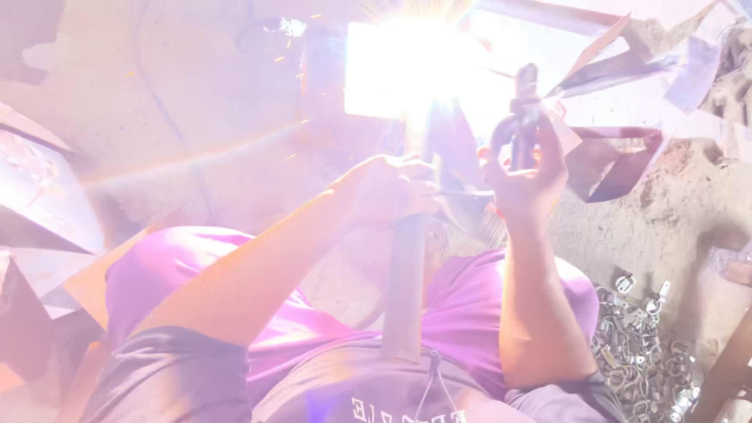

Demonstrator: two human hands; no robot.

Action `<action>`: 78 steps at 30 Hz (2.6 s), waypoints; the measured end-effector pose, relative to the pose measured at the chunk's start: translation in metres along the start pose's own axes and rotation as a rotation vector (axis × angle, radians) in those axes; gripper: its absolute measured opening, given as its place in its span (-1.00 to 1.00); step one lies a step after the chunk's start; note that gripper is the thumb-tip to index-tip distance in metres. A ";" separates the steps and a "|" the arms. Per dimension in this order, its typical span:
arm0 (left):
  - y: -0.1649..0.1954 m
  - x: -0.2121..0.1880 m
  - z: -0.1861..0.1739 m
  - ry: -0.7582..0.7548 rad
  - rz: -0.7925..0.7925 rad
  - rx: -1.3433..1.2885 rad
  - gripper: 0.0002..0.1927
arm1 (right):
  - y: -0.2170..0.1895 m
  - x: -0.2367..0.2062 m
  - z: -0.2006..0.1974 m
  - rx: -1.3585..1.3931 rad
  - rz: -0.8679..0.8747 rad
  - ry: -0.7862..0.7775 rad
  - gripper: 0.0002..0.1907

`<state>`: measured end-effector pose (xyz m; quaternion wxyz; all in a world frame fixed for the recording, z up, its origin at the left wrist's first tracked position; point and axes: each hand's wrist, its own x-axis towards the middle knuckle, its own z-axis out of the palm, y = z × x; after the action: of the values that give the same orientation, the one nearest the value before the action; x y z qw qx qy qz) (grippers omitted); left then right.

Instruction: The person welds a metal pipe to a flat metal plate using a handheld welding torch. They reposition the pipe multiple times to weld different sides of the joint, then set the pipe aside and pick up another piece to weld.

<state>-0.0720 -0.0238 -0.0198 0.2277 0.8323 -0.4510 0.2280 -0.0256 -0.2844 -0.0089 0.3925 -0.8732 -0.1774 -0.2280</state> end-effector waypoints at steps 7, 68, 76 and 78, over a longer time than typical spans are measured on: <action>-0.002 0.002 0.000 -0.167 -0.038 -0.113 -0.95 | -0.028 -0.005 0.009 -0.144 0.002 -0.093 -0.12; -0.012 -0.012 -0.011 0.030 -0.080 -0.198 -0.82 | -0.020 -0.004 0.006 -0.172 -0.055 -0.041 -0.12; -0.012 -0.011 -0.014 0.057 -0.083 -0.187 -0.85 | -0.010 -0.007 0.015 -0.140 -0.032 -0.054 -0.11; -0.011 -0.012 -0.013 0.064 -0.093 -0.148 -0.90 | -0.007 -0.008 0.017 -0.141 -0.072 -0.049 -0.10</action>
<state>-0.0708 -0.0027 -0.0184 0.3131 0.8255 -0.4200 0.2098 -0.0310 -0.2681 -0.0185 0.3169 -0.8972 -0.2017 -0.2323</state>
